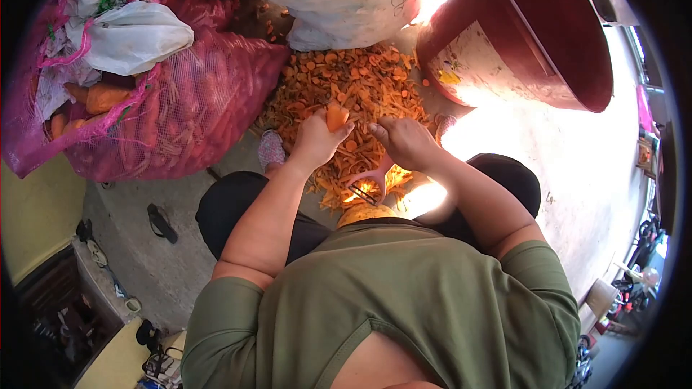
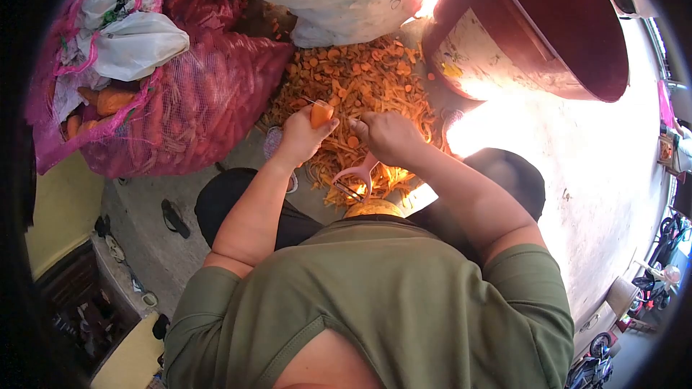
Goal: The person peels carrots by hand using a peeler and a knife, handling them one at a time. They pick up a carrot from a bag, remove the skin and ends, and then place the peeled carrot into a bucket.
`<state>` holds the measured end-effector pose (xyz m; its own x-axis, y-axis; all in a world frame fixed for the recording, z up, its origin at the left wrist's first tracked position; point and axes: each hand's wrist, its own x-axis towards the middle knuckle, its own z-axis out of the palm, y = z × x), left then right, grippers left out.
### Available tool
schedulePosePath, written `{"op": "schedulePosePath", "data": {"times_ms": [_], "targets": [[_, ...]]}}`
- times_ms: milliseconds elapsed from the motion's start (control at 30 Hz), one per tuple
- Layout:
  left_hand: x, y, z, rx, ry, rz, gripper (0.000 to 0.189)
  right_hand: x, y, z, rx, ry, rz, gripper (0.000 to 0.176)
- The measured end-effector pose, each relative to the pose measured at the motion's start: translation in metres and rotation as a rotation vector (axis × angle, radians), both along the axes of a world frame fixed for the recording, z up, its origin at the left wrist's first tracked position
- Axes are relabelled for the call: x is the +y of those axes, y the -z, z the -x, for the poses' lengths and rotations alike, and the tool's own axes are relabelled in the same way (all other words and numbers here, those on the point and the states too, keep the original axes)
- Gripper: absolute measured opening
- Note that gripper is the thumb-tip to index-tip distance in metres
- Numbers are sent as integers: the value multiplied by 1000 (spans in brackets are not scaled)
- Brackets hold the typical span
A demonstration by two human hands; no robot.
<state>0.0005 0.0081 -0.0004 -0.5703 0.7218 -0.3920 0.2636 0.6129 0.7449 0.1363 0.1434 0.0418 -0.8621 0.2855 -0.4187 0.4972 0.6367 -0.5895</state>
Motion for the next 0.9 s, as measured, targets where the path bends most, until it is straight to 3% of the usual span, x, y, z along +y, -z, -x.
{"op": "schedulePosePath", "data": {"times_ms": [500,600,800,900], "targets": [[5,-18,-10,192,58,140,33,-2,10,9,-134,47,144,51],[4,-11,-7,61,104,92,32,-7,9,7,-51,68,117,46],[3,-24,1,-774,9,-68,18,-7,13,7,-31,24,37,46],[4,-28,-3,-899,-60,-158,12,-5,10,10,-27,2,-18,47]]}}
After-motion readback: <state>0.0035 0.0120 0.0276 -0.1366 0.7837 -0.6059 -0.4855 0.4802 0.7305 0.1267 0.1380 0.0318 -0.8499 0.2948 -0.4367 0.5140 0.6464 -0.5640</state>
